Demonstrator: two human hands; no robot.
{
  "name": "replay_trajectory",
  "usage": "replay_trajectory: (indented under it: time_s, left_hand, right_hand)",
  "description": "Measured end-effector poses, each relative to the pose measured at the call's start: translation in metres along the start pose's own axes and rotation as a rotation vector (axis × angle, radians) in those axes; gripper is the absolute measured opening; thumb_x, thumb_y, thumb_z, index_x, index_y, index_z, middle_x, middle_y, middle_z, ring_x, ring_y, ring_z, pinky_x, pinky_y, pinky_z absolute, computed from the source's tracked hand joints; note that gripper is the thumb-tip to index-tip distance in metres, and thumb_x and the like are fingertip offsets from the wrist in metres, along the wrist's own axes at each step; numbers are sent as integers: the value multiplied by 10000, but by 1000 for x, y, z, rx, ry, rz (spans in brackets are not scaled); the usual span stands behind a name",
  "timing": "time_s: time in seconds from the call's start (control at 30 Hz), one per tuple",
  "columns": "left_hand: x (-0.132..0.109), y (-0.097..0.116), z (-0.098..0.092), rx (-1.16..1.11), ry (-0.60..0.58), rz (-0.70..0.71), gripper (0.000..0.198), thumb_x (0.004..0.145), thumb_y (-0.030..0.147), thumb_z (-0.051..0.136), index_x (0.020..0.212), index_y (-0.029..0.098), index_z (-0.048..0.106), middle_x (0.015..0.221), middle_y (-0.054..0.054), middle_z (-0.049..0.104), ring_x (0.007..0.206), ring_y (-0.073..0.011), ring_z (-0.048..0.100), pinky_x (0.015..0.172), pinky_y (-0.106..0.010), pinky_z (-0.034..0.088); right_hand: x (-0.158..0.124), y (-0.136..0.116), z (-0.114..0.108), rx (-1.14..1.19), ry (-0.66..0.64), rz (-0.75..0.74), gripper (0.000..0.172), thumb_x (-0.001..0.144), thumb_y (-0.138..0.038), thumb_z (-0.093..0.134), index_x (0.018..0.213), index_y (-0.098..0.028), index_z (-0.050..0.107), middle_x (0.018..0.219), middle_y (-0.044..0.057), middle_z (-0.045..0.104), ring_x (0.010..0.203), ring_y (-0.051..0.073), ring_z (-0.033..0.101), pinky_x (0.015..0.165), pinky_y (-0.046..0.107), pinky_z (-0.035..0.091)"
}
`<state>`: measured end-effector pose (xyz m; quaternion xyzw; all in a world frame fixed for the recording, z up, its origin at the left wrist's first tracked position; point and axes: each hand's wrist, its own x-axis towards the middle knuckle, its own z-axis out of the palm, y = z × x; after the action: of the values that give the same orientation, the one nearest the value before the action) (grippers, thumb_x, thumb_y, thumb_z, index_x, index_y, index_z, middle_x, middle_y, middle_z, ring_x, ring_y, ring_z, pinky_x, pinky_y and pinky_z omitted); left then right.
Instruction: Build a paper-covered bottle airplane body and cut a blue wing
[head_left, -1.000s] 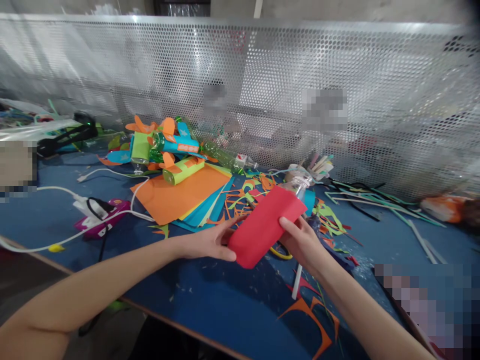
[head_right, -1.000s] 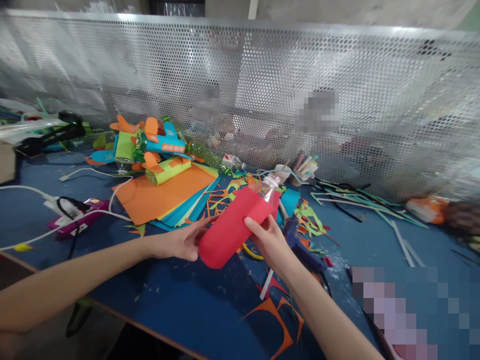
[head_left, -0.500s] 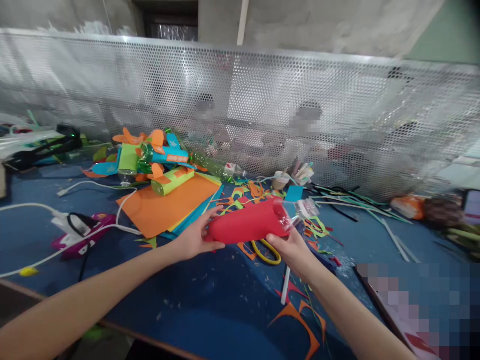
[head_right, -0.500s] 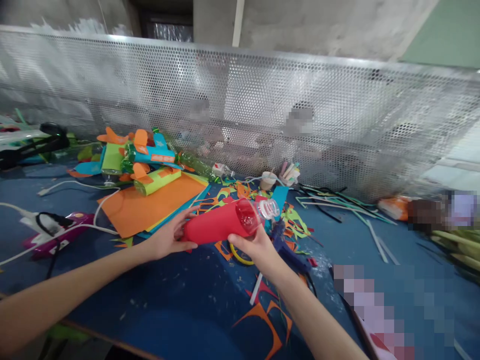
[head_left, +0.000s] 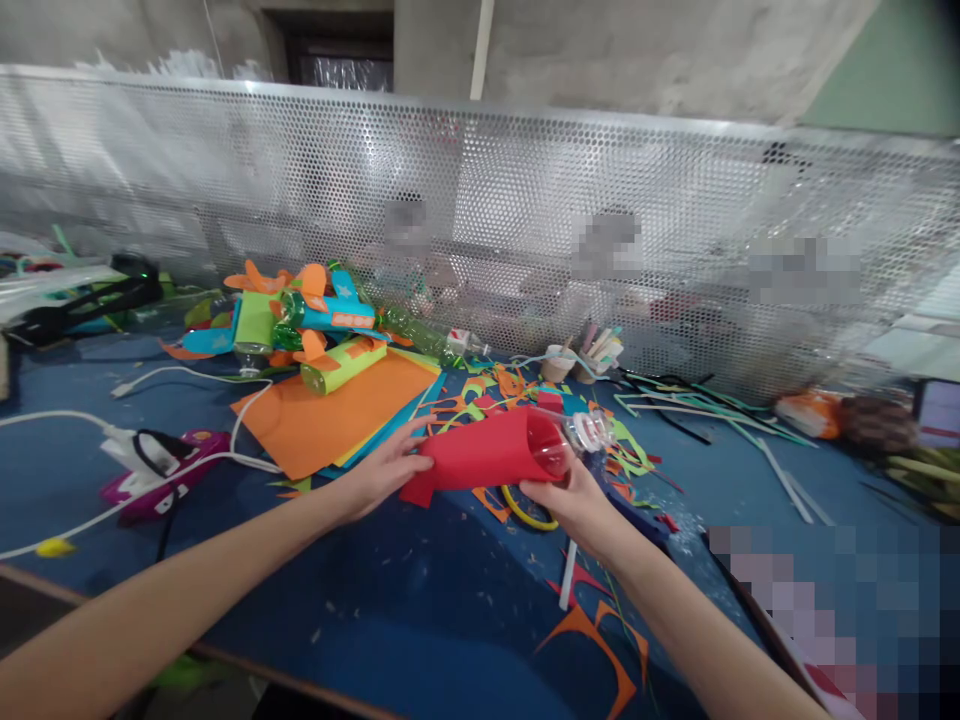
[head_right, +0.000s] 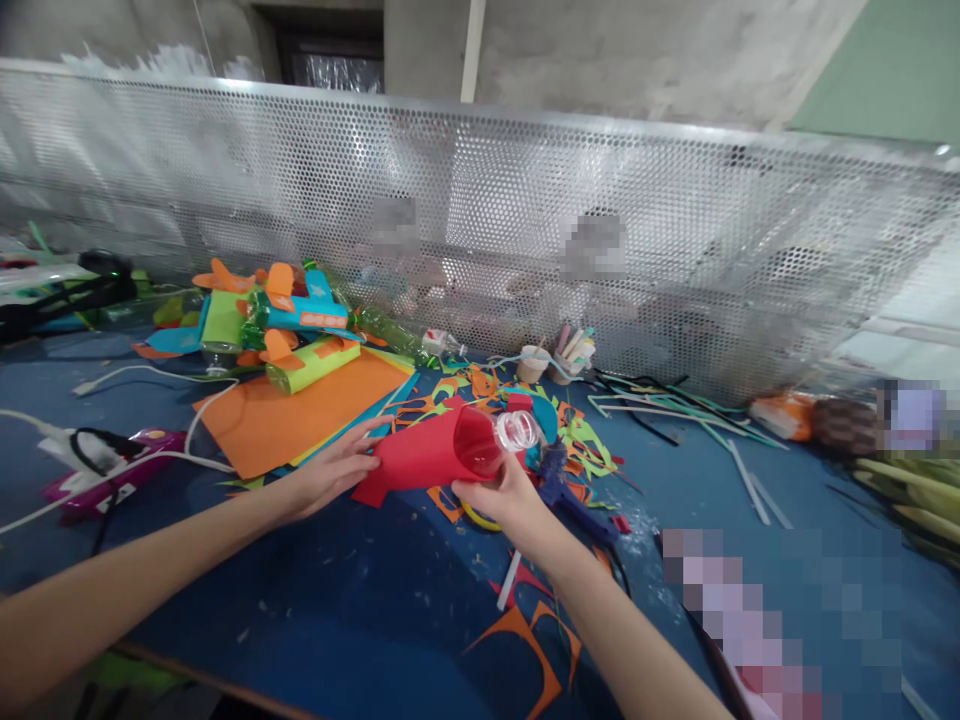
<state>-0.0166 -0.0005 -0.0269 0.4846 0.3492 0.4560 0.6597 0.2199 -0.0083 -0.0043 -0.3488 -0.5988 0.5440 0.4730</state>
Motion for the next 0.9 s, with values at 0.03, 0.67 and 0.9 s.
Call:
replay_trajectory:
  time_s: [0.03,0.67,0.9]
  left_hand:
    - [0,1,0,-18,7,-13,652,722,181,633,1306,319,377,1243,-84,464,1080,-247,506,941,-415,366]
    - [3,8,1,-165,99,21,409,713,248,633,1111,191,556,1026,-71,603,959,-197,547,830,-293,427]
    - [0,1,-4,-144,11,-93,434,775,420,592,1164,239,522,1155,-80,567,972,-222,565,748,-313,487]
  right_hand:
    - [0,0,-1,-17,-22,12,325,627,-335,742,907,-203,643,930,47,690,952,227,608,887,363,453]
    - [-9,-3,-2,-236,-273,53,835,616,-321,756,1344,-337,347,1258,54,542,1190,249,472,1020,476,337]
    - [-14,-12,5,-358,-358,45,847,615,-327,754,1350,-327,333,1285,65,515,1191,253,469,1055,482,282]
